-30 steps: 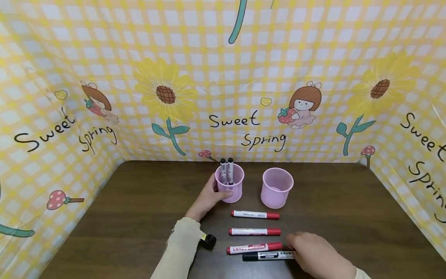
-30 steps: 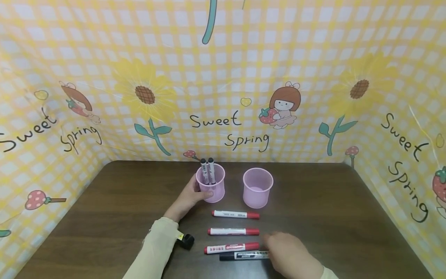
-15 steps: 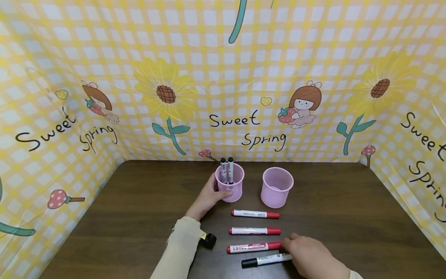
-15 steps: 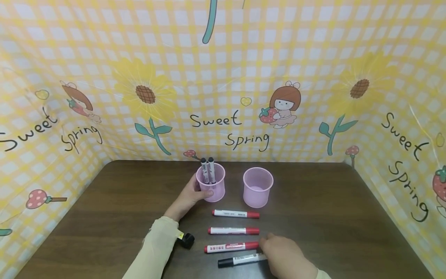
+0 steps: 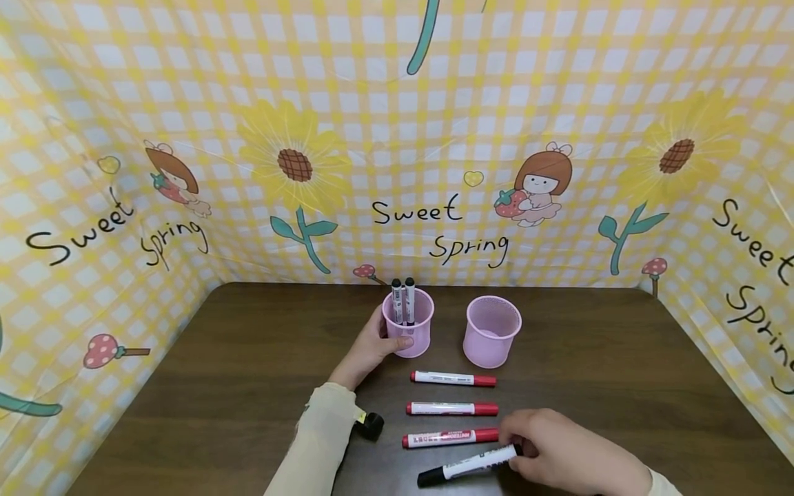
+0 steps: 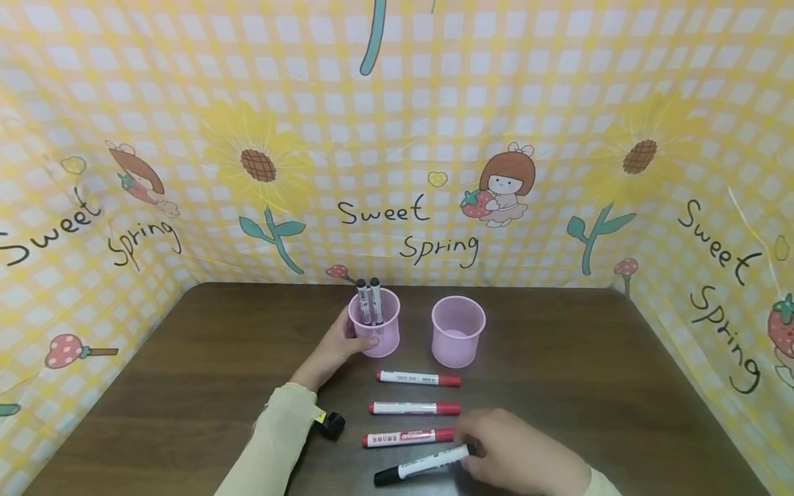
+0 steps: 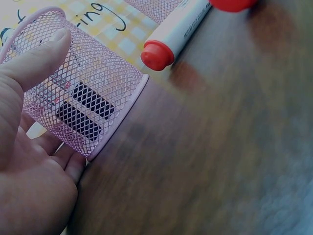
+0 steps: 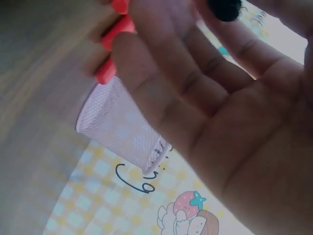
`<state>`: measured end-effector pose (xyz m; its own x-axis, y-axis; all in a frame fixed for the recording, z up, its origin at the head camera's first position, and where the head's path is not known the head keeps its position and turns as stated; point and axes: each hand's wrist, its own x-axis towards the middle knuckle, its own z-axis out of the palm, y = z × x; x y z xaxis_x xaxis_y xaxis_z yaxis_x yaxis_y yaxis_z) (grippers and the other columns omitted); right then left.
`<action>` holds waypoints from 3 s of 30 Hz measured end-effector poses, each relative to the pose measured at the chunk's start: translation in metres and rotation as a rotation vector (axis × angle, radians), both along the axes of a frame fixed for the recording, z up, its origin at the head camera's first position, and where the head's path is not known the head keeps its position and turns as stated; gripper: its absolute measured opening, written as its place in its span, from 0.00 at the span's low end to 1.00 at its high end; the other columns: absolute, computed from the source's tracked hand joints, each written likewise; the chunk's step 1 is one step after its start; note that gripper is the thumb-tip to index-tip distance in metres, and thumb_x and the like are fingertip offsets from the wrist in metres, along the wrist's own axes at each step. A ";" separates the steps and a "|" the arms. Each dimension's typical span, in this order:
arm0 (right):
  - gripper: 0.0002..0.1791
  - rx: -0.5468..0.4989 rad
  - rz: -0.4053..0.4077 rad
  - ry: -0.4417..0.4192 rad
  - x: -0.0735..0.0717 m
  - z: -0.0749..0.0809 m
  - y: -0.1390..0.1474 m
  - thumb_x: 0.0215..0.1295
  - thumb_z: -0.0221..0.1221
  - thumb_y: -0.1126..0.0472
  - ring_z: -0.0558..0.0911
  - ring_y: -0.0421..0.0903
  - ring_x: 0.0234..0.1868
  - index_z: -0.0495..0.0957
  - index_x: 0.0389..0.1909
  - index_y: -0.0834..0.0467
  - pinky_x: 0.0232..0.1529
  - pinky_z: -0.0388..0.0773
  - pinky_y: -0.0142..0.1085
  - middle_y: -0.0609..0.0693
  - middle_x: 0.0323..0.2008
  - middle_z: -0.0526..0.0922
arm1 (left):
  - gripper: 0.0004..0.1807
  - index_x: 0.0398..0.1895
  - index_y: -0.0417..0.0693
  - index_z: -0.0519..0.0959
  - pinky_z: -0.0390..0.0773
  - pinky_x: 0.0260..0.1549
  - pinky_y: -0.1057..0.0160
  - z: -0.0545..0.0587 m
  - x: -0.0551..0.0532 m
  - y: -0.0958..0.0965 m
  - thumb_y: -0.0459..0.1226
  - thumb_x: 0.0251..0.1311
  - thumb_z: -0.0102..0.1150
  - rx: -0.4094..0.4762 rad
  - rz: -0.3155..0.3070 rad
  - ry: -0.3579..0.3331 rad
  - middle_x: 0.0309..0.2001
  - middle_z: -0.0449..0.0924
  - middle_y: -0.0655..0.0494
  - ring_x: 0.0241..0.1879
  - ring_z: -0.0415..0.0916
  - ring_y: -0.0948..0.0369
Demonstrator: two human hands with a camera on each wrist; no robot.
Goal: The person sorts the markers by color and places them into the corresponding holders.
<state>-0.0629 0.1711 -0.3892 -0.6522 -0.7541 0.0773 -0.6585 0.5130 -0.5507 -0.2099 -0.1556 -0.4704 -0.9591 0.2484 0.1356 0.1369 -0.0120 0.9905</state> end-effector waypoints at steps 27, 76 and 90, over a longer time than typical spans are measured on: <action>0.10 -0.646 -0.230 0.018 -0.055 0.068 -0.040 0.66 0.63 0.72 0.81 0.45 0.33 0.81 0.45 0.58 0.33 0.80 0.34 0.50 0.36 0.83 | 0.49 0.78 0.41 0.53 0.64 0.65 0.51 0.002 0.002 -0.003 0.28 0.57 0.71 0.029 -0.044 0.038 0.68 0.67 0.39 0.65 0.66 0.48; 0.13 -0.440 -0.591 0.006 -0.156 0.017 -0.131 0.64 0.66 0.62 0.82 0.53 0.44 0.80 0.47 0.63 0.48 0.78 0.48 0.55 0.40 0.85 | 0.51 0.79 0.44 0.53 0.60 0.68 0.46 0.000 0.003 -0.003 0.28 0.56 0.71 -0.017 -0.023 0.011 0.69 0.67 0.42 0.67 0.65 0.48; 0.13 -0.424 -0.604 0.000 -0.155 0.017 -0.132 0.66 0.66 0.59 0.82 0.52 0.44 0.79 0.47 0.60 0.45 0.79 0.47 0.54 0.40 0.86 | 0.49 0.79 0.46 0.54 0.62 0.67 0.49 0.000 0.001 -0.005 0.28 0.57 0.71 -0.013 -0.043 0.013 0.69 0.67 0.43 0.66 0.66 0.49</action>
